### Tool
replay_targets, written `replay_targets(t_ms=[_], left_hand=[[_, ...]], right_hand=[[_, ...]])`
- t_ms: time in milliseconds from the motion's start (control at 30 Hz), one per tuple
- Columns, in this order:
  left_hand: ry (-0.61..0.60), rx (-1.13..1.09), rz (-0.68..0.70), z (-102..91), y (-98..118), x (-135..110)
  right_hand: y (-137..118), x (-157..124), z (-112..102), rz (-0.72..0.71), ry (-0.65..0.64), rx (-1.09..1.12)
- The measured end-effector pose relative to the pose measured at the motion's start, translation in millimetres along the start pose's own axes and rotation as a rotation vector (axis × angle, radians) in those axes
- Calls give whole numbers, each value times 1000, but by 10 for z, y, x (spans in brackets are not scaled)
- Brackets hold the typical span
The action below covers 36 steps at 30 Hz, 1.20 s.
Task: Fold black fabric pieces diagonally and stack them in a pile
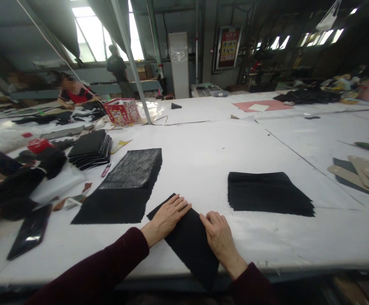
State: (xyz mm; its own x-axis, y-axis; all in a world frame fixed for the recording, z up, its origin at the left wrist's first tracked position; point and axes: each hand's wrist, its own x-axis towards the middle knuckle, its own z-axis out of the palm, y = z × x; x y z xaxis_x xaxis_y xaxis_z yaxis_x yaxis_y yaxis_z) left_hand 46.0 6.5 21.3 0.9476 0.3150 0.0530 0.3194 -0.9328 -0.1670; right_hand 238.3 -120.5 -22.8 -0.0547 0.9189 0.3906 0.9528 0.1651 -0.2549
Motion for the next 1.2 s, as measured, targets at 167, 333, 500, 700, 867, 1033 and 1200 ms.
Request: replay_targets(t_ms=[167, 333, 500, 700, 867, 1033, 1200], left_hand=[[8, 4, -4, -18, 75, 29], [26, 19, 15, -18, 154, 71], [40, -7, 39, -25, 241, 90], [44, 0, 48, -81, 308, 93], [56, -59, 79, -44, 345, 121], [26, -46, 85, -48, 415, 146], [19, 20, 80, -98, 506, 157]], right_hand=[[54, -99, -57, -6, -6, 14], [107, -171, -91, -29, 19, 14], [149, -229, -105, -68, 42, 1], [194, -307, -144, -85, 45, -13], [210, -356, -204, -73, 35, -1], [221, -390, -242, -61, 31, 29], [251, -426, -261, -62, 20, 57]])
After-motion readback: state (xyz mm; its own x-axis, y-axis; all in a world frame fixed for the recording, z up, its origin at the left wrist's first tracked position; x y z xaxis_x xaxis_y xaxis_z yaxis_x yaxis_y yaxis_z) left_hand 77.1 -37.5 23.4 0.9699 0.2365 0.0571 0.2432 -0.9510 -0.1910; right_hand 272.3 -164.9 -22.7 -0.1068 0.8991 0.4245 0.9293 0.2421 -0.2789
